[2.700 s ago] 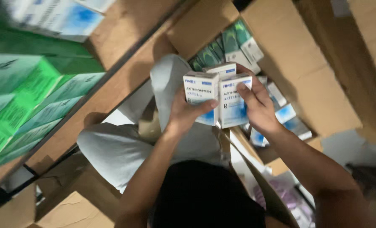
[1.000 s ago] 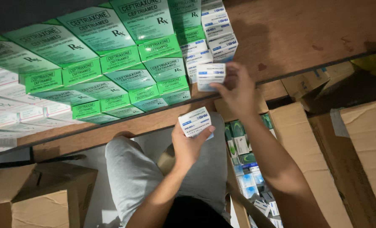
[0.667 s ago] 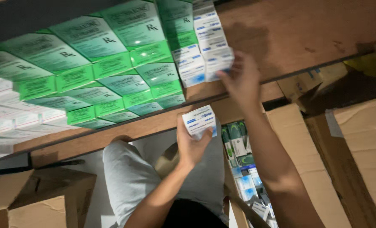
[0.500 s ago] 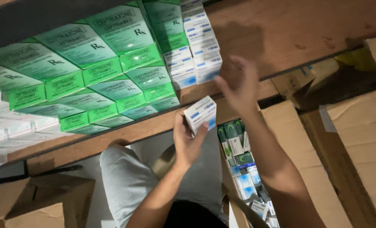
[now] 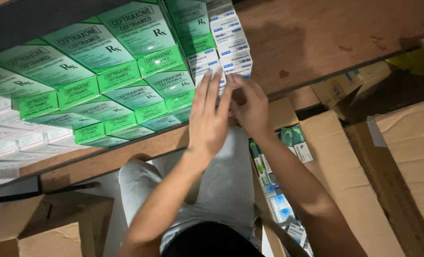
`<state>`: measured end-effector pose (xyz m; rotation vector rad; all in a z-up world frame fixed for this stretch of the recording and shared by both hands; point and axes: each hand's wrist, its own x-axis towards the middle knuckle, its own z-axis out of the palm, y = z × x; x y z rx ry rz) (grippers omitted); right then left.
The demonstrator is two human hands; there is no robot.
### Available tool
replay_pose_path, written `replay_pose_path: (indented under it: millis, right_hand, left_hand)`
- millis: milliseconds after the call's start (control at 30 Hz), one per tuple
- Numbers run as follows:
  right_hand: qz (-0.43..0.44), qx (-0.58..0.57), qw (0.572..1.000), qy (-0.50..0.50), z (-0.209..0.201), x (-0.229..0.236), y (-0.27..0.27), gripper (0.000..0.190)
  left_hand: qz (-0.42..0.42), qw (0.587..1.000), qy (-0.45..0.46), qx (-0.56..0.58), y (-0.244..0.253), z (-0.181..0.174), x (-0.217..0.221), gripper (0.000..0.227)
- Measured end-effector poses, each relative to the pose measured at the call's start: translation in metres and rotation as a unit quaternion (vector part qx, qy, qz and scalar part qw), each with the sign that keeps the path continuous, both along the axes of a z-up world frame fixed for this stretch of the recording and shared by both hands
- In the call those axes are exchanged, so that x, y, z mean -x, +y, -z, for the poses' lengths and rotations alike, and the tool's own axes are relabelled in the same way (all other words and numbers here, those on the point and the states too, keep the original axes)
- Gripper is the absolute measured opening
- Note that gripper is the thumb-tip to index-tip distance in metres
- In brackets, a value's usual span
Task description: The person sits on the floor and repeatedly picks up small white and blue medicine boxes from a cardboard box. They place the boxes onto a wooden shelf next to rows of green medicine boxes, stacking them in neat columns.
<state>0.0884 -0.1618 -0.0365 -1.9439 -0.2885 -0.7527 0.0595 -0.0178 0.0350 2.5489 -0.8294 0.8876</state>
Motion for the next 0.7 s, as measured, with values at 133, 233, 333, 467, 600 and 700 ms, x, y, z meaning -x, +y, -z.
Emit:
replay_pose_path:
  millis: [133,233,333,467,600,700]
  right_hand:
    - [-0.006,0.015,1.000,-0.004,-0.010,0.006,-0.005,0.044]
    - [0.066,0.030,0.996,-0.057,-0.021,0.007,-0.016,0.046]
    - [0.117,0.115,0.976,-0.141,-0.031,-0.006,-0.024,0.071]
    - [-0.068,-0.108,0.983,0.132,-0.035,-0.034,-0.031,0.085]
    - [-0.036,0.046,0.987,0.149,-0.013,-0.043,-0.046,0.077]
    - [-0.082,0.096,0.991,0.049,0.002,-0.051,-0.058,0.077]
  left_hand:
    - [-0.055,0.994,-0.009,-0.099,-0.006,0.009,-0.027,0.065]
    - [-0.097,0.983,-0.007,-0.157,-0.009,0.015,-0.033,0.062]
    - [-0.129,0.971,-0.004,-0.203,-0.016,0.017,-0.037,0.062]
    - [-0.155,0.958,-0.028,-0.241,-0.023,0.011,-0.043,0.058]
    - [-0.153,0.962,-0.004,-0.224,-0.028,0.008,-0.045,0.059]
    - [-0.134,0.970,0.010,-0.203,-0.029,0.006,-0.046,0.060]
